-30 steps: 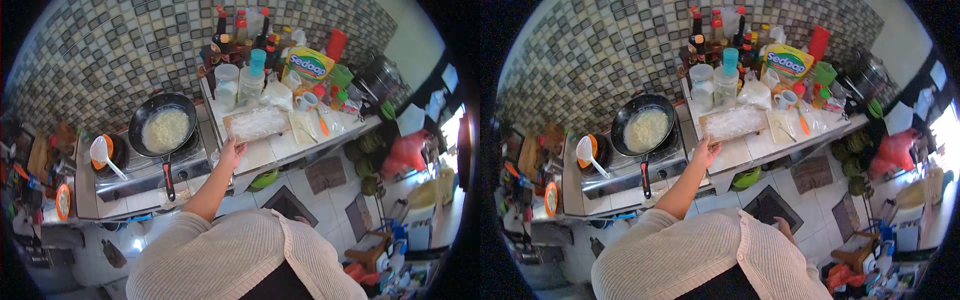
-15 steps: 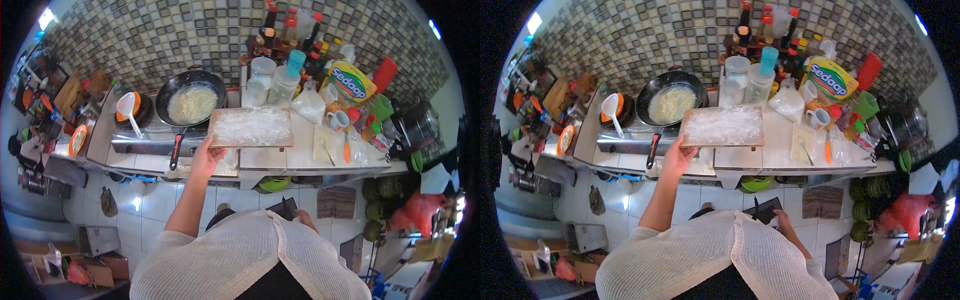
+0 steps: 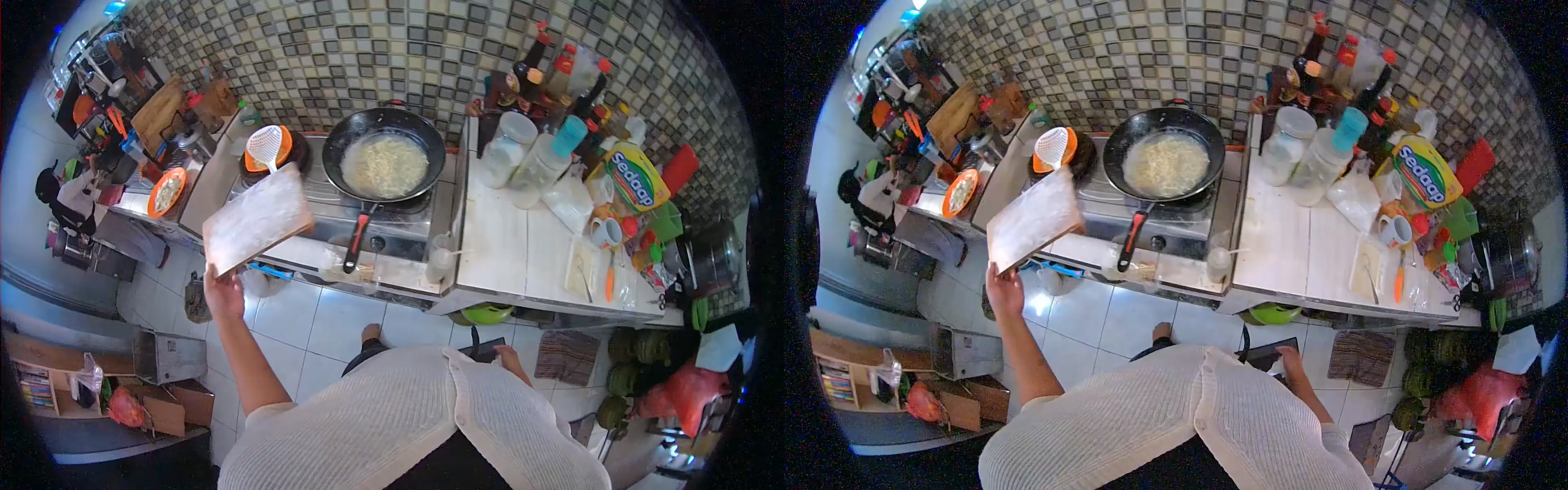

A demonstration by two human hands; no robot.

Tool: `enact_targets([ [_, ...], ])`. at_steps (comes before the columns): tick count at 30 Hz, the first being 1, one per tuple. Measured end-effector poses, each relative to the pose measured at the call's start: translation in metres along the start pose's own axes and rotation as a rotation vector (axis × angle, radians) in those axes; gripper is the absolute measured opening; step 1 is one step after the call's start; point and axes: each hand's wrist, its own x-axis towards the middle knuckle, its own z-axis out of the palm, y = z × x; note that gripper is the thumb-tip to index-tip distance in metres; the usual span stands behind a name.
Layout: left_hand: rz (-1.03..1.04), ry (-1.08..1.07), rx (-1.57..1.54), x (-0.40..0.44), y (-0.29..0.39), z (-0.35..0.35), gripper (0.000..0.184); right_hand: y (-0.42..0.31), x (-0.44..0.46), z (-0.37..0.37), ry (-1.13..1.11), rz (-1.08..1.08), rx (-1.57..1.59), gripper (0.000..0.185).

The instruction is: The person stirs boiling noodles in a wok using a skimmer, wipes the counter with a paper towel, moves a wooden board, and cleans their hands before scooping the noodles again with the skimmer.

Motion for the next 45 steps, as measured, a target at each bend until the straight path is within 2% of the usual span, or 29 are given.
enact_targets([
  [4,0.059,0.096,-0.002,0.054,0.03,-0.092,0.029,-0.008,-0.002,0.034,-0.05,-0.056,-0.112,0.029],
  [6,-0.013,0.075,0.046,0.085,0.033,-0.14,0.03,-0.014,-0.005,0.049,-0.116,-0.096,-0.096,0.029],
  [10,-0.029,0.111,0.006,0.125,0.002,-0.168,0.034,0.003,0.007,0.081,-0.173,-0.131,-0.133,0.03],
  [11,-0.101,0.057,-0.007,0.15,-0.015,-0.2,0.037,0.002,0.008,0.091,-0.177,-0.056,-0.161,0.03],
  [12,-0.152,0.104,0.034,0.165,-0.032,-0.212,0.038,0.008,0.012,0.101,-0.179,0.018,-0.188,0.031],
  [15,-0.26,0.087,0.06,0.189,-0.068,-0.216,0.038,0.001,0.017,0.131,-0.181,0.243,-0.266,0.032],
  [18,-0.301,0.12,0.099,0.205,-0.089,-0.214,0.037,-0.046,0.009,0.14,-0.234,0.296,-0.256,0.035],
  [19,-0.316,0.131,0.146,0.204,-0.089,-0.205,0.036,-0.073,0.0,0.14,-0.23,0.304,-0.254,0.035],
  [21,-0.34,0.137,0.194,0.214,-0.091,-0.196,0.035,-0.112,-0.013,0.143,-0.137,0.138,-0.332,0.035],
  [25,-0.362,0.14,0.261,0.232,-0.107,-0.198,0.037,-0.121,-0.024,0.148,-0.162,0.18,-0.348,0.037],
  [27,-0.363,0.128,0.239,0.237,-0.115,-0.209,0.038,-0.118,-0.029,0.141,-0.254,0.203,-0.241,0.039],
  [30,-0.335,0.163,0.202,0.24,-0.111,-0.224,0.043,-0.118,-0.026,0.136,-0.309,0.234,-0.23,0.039],
  [33,-0.279,0.311,0.146,0.233,-0.087,-0.236,0.046,-0.122,-0.018,0.135,-0.312,0.264,-0.291,0.039],
  [35,-0.159,0.358,0.059,0.237,-0.069,-0.262,0.052,-0.126,-0.01,0.134,-0.314,0.269,-0.312,0.039],
  [36,-0.153,0.364,0.055,0.237,-0.06,-0.271,0.052,-0.127,-0.008,0.133,-0.315,0.276,-0.322,0.039],
  [38,0.046,0.36,-0.084,0.235,-0.044,-0.283,0.056,-0.13,-0.001,0.133,-0.315,0.279,-0.334,0.04],
  [41,0.158,0.354,-0.135,0.239,-0.03,-0.297,0.058,-0.135,0.008,0.134,-0.319,0.279,-0.35,0.04],
  [45,0.178,0.385,-0.145,0.243,-0.032,-0.284,0.054,-0.141,0.018,0.138,-0.329,0.273,-0.368,0.04],
])
